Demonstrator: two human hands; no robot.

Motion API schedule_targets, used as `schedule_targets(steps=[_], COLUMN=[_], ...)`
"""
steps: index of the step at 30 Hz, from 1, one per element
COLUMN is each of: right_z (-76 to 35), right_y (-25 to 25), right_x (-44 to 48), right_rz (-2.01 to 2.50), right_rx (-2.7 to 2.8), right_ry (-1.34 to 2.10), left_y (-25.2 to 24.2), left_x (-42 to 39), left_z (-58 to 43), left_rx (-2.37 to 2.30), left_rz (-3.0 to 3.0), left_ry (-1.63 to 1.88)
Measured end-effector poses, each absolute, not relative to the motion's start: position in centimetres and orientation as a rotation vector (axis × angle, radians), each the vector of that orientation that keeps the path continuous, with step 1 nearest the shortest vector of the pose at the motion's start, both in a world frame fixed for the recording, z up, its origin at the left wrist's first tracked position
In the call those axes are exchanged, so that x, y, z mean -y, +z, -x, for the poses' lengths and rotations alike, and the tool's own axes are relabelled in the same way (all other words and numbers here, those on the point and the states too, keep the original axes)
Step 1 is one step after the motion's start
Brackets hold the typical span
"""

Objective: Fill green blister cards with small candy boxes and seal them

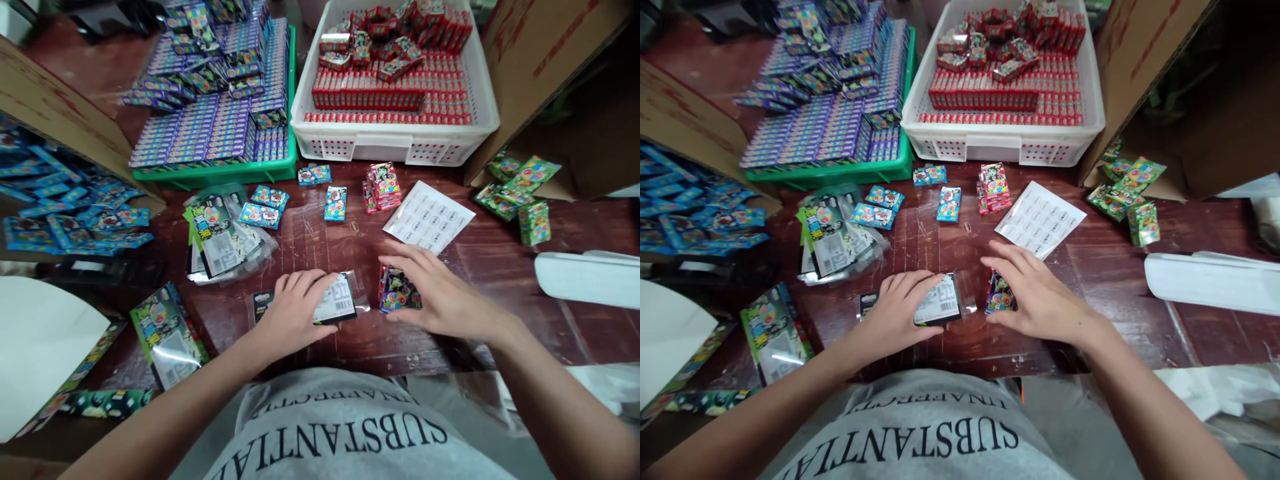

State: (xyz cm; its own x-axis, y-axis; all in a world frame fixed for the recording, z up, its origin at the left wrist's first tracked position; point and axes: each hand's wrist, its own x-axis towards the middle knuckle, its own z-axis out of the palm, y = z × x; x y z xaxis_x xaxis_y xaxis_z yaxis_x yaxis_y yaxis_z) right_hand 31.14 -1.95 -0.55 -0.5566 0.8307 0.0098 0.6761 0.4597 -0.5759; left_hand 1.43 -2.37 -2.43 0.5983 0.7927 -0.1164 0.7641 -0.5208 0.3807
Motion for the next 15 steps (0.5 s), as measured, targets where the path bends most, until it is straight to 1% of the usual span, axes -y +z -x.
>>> schedule_targets(steps=[2, 5, 12, 15], right_z=[-32.2, -32.5, -29.5, -28.5], right_y=[-1.3, -2.0, -1.8, -2.3], right_x=[1.1, 1.2, 3.9, 4.4], right_rz=[1.311, 1.387, 1.471, 1.386], right_rx=[2.592, 2.614, 2.180, 2.139], right_ry=[0.704, 0.678, 0.544, 0.712], left_y=[-3.1, -3.5, -2.1, -1.6], left_x=[2.1, 1.9, 2.7, 2.6], left_z=[-0.6, 0.0, -0.7, -0.7], left_rx=[-1.209, -1.176, -1.136, -1.166], left_rz=[-2.442, -2.439, -2.452, -2.471], left_ry=[0.083, 0.090, 0.173, 0.248])
